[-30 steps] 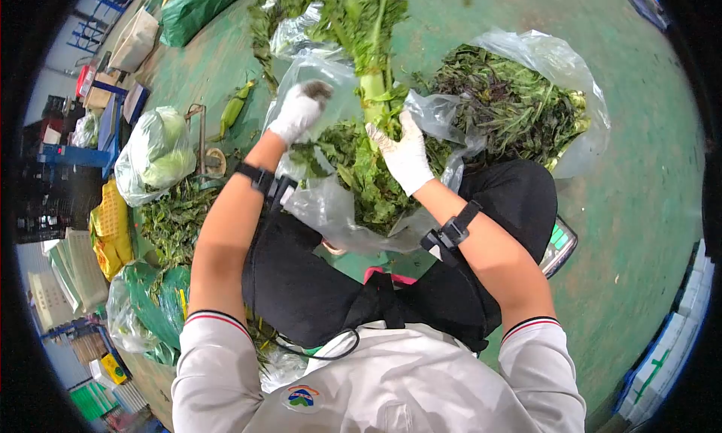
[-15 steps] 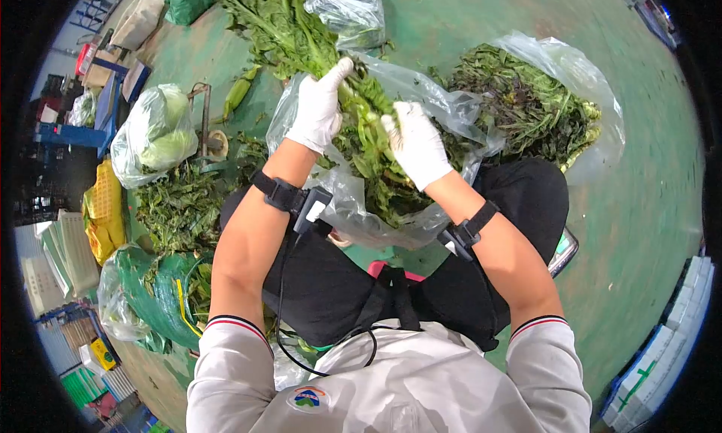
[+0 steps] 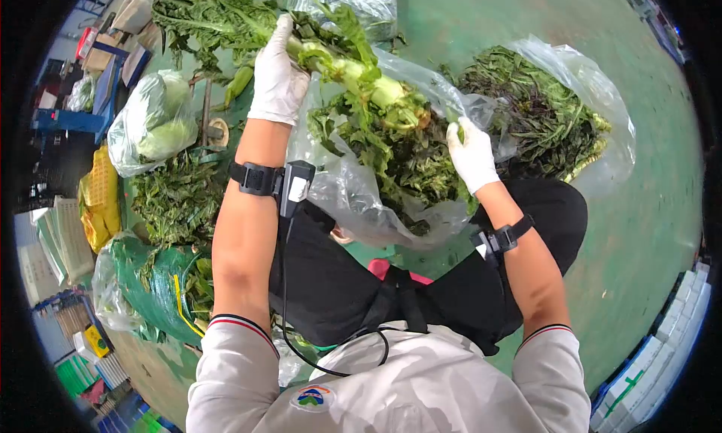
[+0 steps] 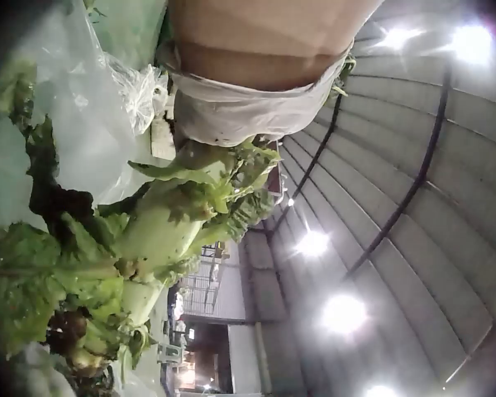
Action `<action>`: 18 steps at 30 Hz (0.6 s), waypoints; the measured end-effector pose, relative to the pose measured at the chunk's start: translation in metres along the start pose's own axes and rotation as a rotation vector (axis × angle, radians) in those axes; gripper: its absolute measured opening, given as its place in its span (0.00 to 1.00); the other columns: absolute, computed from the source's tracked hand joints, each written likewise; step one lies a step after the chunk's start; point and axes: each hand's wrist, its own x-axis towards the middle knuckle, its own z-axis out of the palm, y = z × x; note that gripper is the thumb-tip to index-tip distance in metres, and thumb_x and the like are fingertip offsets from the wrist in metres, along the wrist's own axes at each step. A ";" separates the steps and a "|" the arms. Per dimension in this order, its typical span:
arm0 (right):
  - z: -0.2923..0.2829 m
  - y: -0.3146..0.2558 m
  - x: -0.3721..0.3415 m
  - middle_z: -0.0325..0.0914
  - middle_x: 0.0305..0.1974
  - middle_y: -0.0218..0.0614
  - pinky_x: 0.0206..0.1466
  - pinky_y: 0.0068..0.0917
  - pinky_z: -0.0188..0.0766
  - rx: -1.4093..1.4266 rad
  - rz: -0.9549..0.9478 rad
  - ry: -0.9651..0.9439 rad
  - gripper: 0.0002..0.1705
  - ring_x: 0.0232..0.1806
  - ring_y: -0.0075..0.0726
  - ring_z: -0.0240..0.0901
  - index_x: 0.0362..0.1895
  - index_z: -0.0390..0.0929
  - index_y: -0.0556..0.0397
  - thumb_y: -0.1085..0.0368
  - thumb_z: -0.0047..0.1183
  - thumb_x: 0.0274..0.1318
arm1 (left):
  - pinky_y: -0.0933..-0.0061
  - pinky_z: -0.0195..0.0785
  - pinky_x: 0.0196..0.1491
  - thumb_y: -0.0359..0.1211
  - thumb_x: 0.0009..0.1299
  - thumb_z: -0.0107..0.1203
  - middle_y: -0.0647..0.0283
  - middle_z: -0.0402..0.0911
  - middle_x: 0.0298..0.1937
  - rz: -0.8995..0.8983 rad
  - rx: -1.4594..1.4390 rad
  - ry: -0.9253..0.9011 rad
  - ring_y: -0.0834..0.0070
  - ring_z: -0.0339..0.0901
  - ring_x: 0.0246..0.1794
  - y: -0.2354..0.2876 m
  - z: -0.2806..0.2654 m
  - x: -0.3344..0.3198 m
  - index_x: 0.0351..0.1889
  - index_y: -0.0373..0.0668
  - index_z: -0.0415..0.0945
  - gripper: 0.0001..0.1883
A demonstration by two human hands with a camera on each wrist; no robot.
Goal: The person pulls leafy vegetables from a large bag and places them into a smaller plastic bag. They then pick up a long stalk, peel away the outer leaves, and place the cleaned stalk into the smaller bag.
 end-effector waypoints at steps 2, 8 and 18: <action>0.017 0.005 -0.009 0.65 0.56 0.58 0.64 0.35 0.56 -0.158 -0.191 -0.143 0.42 0.61 0.52 0.61 0.61 0.59 0.64 0.47 0.57 0.52 | 0.60 0.73 0.45 0.42 0.65 0.59 0.61 0.76 0.43 -0.007 -0.086 -0.007 0.65 0.76 0.42 0.002 -0.003 0.001 0.49 0.42 0.70 0.20; 0.029 -0.046 -0.003 0.57 0.65 0.50 0.72 0.35 0.44 0.842 -0.278 -0.412 0.42 0.67 0.44 0.53 0.66 0.52 0.59 0.54 0.57 0.54 | 0.54 0.72 0.52 0.40 0.66 0.58 0.56 0.77 0.48 -0.079 -0.272 0.042 0.61 0.76 0.47 -0.017 0.032 -0.026 0.49 0.38 0.70 0.19; 0.026 -0.078 0.002 0.75 0.30 0.30 0.35 0.24 0.65 1.184 -0.223 -0.169 0.09 0.30 0.25 0.69 0.36 0.74 0.58 0.64 0.47 0.63 | 0.54 0.76 0.47 0.43 0.68 0.54 0.56 0.75 0.47 -0.049 -0.320 0.073 0.59 0.76 0.45 -0.031 0.027 -0.009 0.50 0.39 0.68 0.20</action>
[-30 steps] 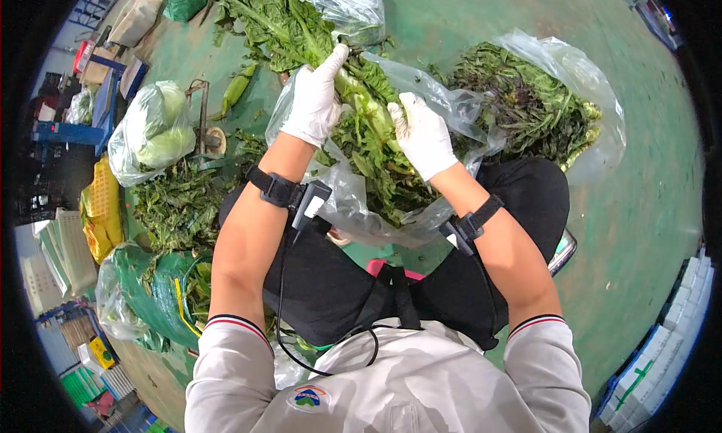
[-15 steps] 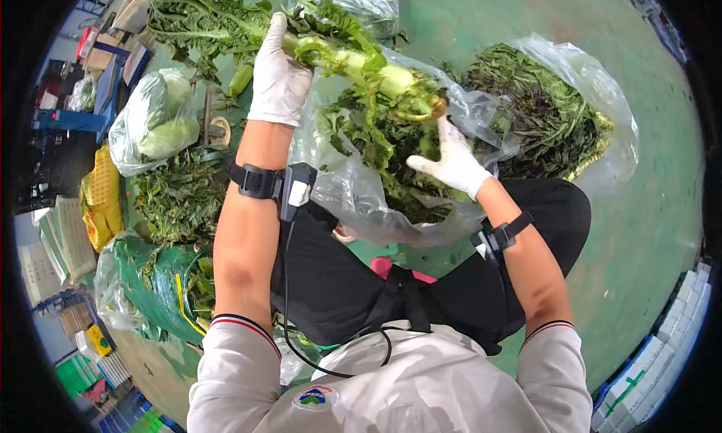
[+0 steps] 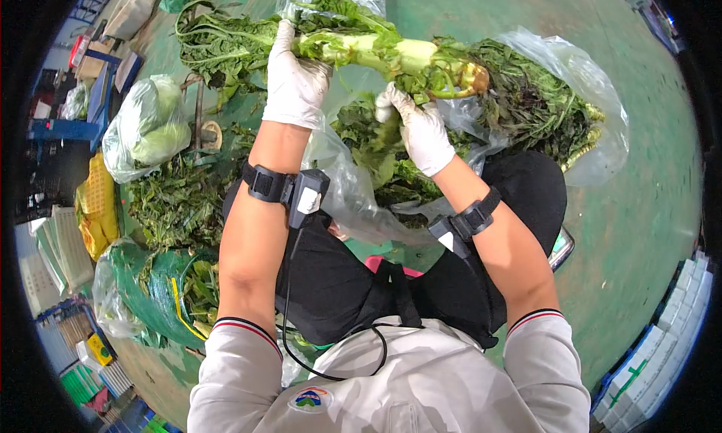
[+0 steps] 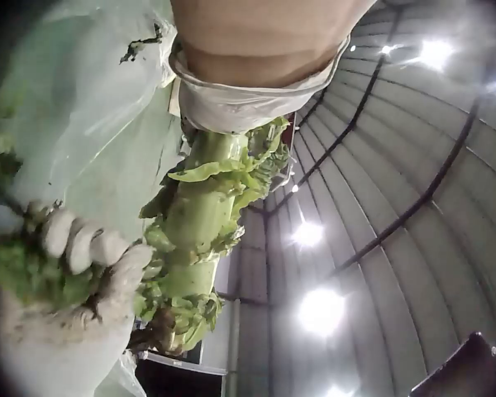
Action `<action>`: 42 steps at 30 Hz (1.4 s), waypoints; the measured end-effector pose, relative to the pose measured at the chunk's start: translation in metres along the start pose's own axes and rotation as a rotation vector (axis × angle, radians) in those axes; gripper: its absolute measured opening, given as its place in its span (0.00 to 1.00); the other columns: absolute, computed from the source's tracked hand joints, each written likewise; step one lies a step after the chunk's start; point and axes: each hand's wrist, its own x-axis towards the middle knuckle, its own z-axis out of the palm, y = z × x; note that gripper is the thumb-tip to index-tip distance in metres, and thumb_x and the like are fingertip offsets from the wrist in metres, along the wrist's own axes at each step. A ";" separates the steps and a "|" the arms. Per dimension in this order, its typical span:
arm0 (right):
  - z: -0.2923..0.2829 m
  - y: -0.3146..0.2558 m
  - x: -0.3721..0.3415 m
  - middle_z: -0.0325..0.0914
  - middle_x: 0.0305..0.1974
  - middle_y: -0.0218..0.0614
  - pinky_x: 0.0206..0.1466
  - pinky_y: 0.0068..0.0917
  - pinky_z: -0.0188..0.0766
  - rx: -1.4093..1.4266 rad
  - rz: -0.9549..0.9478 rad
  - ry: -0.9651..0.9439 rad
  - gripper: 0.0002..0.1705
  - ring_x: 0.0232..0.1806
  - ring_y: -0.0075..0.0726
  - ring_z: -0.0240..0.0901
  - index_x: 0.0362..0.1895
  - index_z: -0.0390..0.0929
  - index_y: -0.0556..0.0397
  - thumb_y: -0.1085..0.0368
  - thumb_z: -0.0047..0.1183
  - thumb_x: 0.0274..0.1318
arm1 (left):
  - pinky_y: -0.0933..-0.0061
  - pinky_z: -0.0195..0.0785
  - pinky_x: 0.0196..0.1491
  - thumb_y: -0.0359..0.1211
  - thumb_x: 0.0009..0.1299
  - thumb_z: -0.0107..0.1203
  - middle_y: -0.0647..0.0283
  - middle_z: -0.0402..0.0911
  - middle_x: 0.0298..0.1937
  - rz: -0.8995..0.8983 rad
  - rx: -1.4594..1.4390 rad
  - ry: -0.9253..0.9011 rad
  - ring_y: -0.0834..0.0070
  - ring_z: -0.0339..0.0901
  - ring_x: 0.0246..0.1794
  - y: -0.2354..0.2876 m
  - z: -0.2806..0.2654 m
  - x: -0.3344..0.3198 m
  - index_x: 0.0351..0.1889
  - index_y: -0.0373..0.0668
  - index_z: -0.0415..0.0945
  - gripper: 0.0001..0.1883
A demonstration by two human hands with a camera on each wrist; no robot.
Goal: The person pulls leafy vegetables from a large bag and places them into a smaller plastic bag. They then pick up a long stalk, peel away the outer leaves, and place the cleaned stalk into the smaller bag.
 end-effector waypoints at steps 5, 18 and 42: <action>-0.032 0.014 -0.013 0.67 0.24 0.23 0.25 0.17 0.53 0.035 0.040 -0.061 0.09 0.23 0.17 0.58 0.33 0.75 0.54 0.63 0.47 0.61 | 0.49 0.71 0.53 0.45 0.67 0.55 0.57 0.75 0.49 0.111 0.057 0.011 0.59 0.74 0.49 0.033 -0.018 0.023 0.51 0.41 0.69 0.21; -0.015 -0.009 -0.014 0.55 0.66 0.47 0.70 0.39 0.49 -0.254 0.140 -0.161 0.43 0.68 0.49 0.52 0.67 0.48 0.60 0.55 0.57 0.56 | 0.52 0.67 0.56 0.40 0.68 0.56 0.56 0.75 0.52 0.128 0.089 0.032 0.59 0.73 0.51 0.046 -0.019 0.000 0.53 0.39 0.70 0.20; -0.009 -0.018 -0.035 0.56 0.15 0.22 0.19 0.19 0.45 0.067 0.512 -0.274 0.13 0.16 0.19 0.52 0.22 0.67 0.49 0.62 0.48 0.60 | 0.60 0.73 0.48 0.43 0.71 0.50 0.57 0.78 0.47 0.034 0.244 -0.075 0.64 0.77 0.45 0.040 -0.035 0.001 0.50 0.40 0.72 0.18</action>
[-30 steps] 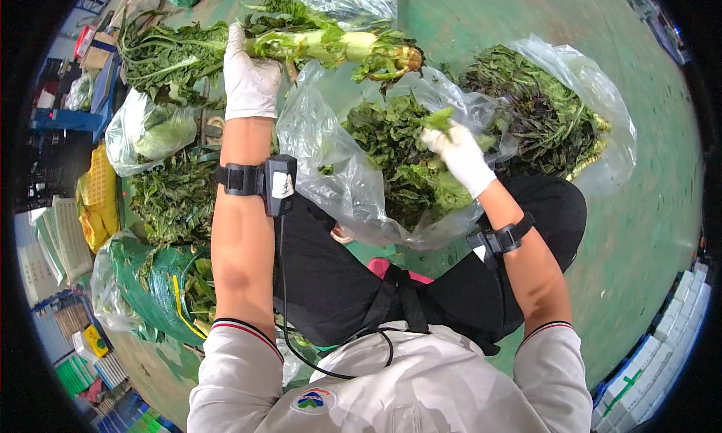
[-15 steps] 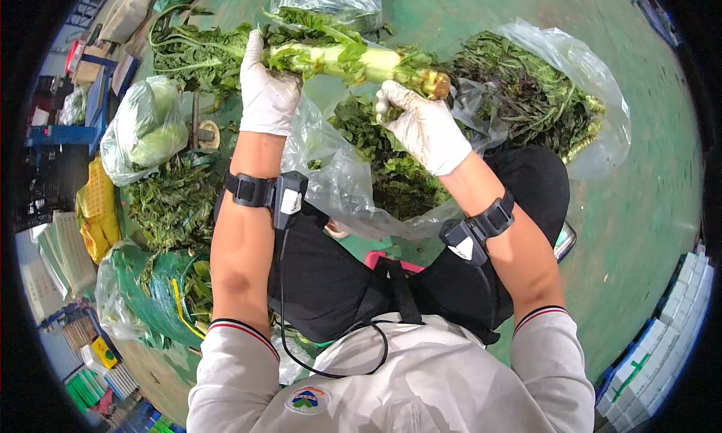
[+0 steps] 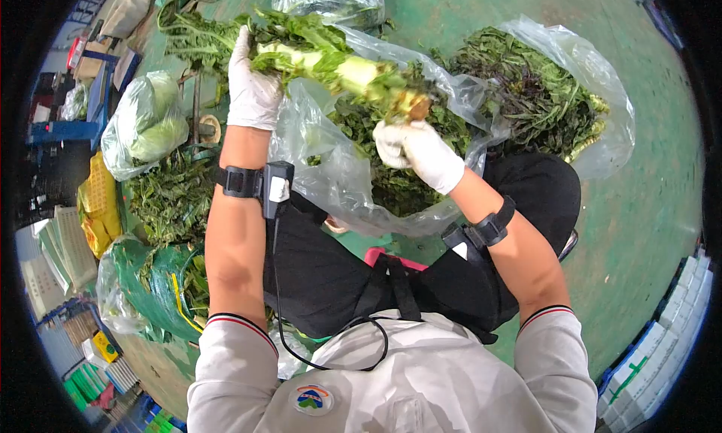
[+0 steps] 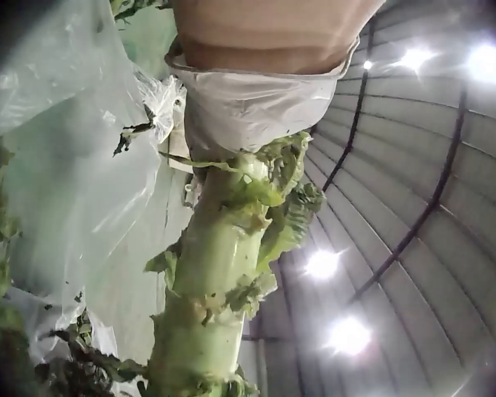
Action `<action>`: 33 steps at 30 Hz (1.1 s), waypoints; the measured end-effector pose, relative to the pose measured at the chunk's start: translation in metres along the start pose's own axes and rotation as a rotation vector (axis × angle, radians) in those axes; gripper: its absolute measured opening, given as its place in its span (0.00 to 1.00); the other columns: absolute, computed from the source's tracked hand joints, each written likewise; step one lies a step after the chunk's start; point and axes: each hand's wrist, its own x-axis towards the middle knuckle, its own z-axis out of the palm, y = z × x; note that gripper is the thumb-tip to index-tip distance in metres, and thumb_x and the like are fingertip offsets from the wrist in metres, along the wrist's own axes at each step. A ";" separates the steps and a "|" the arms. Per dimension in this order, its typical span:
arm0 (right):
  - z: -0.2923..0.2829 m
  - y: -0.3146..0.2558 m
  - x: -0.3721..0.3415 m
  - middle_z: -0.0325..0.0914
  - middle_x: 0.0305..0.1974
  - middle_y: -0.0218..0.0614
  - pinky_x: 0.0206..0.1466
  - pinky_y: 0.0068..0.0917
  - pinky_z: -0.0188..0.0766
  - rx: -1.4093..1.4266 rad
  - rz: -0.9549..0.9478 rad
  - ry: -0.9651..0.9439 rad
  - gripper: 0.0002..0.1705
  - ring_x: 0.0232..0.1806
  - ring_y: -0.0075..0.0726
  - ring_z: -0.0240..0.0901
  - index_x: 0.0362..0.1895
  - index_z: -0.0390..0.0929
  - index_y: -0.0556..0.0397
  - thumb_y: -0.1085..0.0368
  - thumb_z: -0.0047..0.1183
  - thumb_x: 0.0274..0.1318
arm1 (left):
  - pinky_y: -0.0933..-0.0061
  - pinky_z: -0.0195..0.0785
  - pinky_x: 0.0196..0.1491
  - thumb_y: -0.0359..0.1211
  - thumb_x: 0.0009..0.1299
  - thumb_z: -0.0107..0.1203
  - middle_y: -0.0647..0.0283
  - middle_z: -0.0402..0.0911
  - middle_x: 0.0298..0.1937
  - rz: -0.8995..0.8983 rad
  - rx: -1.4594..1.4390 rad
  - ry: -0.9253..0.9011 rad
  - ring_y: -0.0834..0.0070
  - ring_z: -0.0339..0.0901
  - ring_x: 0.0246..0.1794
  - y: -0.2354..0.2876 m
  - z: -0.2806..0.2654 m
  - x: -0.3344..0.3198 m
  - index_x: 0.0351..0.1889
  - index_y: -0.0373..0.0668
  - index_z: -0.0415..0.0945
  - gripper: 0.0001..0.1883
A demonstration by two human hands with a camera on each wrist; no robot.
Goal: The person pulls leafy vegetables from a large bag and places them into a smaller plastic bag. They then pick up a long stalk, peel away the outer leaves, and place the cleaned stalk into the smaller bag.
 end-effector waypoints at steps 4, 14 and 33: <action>-0.009 0.018 -0.004 0.63 0.19 0.22 0.19 0.19 0.48 0.027 0.193 -0.118 0.09 0.17 0.16 0.53 0.27 0.71 0.52 0.65 0.47 0.60 | 0.62 0.74 0.47 0.44 0.72 0.46 0.58 0.79 0.45 -0.036 0.039 -0.154 0.67 0.78 0.43 0.013 -0.010 0.006 0.51 0.42 0.72 0.18; -0.043 0.023 -0.033 0.77 0.28 0.42 0.37 0.31 0.70 -0.818 0.344 0.069 0.21 0.34 0.43 0.75 0.36 0.76 0.60 0.51 0.55 0.53 | 0.57 0.70 0.52 0.49 0.72 0.45 0.58 0.77 0.52 0.241 0.182 0.044 0.64 0.75 0.49 0.055 -0.039 0.035 0.56 0.44 0.70 0.23; 0.022 -0.022 0.012 0.73 0.46 0.51 0.34 0.40 0.74 -1.466 -0.581 0.343 0.32 0.34 0.53 0.76 0.63 0.58 0.56 0.50 0.44 0.61 | 0.62 0.74 0.47 0.50 0.70 0.48 0.59 0.79 0.42 -0.086 0.019 -0.137 0.67 0.78 0.41 0.007 0.001 0.003 0.51 0.42 0.72 0.22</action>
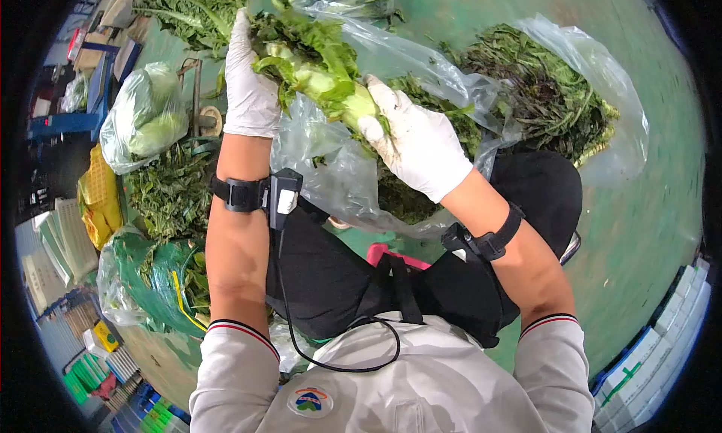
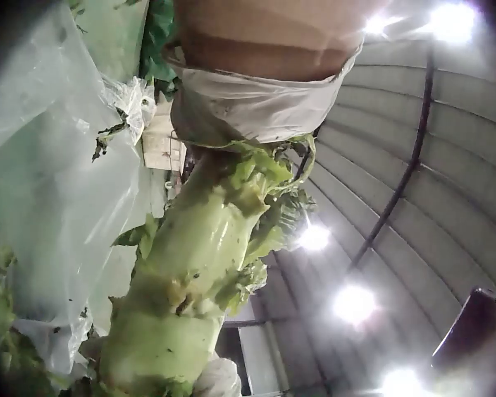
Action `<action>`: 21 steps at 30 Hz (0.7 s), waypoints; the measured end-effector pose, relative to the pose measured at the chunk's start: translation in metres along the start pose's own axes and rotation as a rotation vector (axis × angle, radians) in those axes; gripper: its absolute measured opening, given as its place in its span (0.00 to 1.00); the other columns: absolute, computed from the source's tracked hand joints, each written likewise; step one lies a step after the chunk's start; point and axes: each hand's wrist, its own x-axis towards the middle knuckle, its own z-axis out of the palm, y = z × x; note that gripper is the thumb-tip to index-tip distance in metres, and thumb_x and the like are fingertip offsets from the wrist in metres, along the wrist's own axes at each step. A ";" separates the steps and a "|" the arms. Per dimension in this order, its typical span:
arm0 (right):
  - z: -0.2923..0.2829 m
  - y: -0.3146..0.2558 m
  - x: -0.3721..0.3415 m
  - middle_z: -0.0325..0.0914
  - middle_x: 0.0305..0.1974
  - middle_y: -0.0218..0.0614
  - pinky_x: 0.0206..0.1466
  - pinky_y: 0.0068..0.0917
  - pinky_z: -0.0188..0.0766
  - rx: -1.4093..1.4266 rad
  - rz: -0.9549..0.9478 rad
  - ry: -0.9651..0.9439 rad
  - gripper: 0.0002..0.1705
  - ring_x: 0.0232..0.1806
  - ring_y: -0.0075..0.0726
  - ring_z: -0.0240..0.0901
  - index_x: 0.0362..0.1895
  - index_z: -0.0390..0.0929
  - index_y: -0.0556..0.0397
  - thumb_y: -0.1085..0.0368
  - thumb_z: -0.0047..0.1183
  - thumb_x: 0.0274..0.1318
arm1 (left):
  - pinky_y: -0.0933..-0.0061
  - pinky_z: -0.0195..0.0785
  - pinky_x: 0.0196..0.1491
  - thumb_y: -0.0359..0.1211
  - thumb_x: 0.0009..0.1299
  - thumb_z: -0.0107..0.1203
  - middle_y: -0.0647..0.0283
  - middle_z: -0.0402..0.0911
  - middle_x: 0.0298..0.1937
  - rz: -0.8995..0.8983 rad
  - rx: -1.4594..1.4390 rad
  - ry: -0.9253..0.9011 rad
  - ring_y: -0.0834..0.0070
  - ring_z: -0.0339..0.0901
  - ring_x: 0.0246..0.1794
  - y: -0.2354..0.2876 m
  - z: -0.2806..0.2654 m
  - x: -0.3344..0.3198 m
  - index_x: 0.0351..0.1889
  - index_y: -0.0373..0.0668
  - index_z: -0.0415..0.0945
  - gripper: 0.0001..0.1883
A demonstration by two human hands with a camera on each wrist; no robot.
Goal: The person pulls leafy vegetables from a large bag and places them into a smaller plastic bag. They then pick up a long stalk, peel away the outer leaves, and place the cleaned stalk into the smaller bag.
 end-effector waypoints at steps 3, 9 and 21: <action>0.010 0.003 0.004 0.77 0.40 0.46 0.32 0.38 0.74 0.053 -0.046 0.101 0.23 0.30 0.51 0.76 0.56 0.67 0.53 0.54 0.44 0.61 | 0.62 0.74 0.48 0.48 0.70 0.50 0.61 0.78 0.47 0.015 -0.010 0.051 0.67 0.78 0.43 0.003 0.007 -0.004 0.53 0.43 0.71 0.22; 0.024 0.006 0.007 0.78 0.35 0.49 0.35 0.41 0.72 0.342 -0.032 0.222 0.14 0.32 0.55 0.74 0.44 0.75 0.55 0.60 0.43 0.62 | 0.74 0.65 0.20 0.52 0.68 0.51 0.68 0.72 0.18 0.039 0.108 0.198 0.75 0.68 0.15 0.012 0.002 -0.001 0.35 0.43 0.74 0.21; 0.001 0.017 0.003 0.72 0.25 0.49 0.31 0.42 0.65 0.425 0.029 -0.146 0.10 0.29 0.57 0.70 0.33 0.71 0.53 0.60 0.44 0.59 | 0.71 0.74 0.28 0.47 0.70 0.49 0.64 0.79 0.27 0.268 0.063 0.315 0.75 0.76 0.22 0.033 -0.007 0.000 0.44 0.41 0.75 0.18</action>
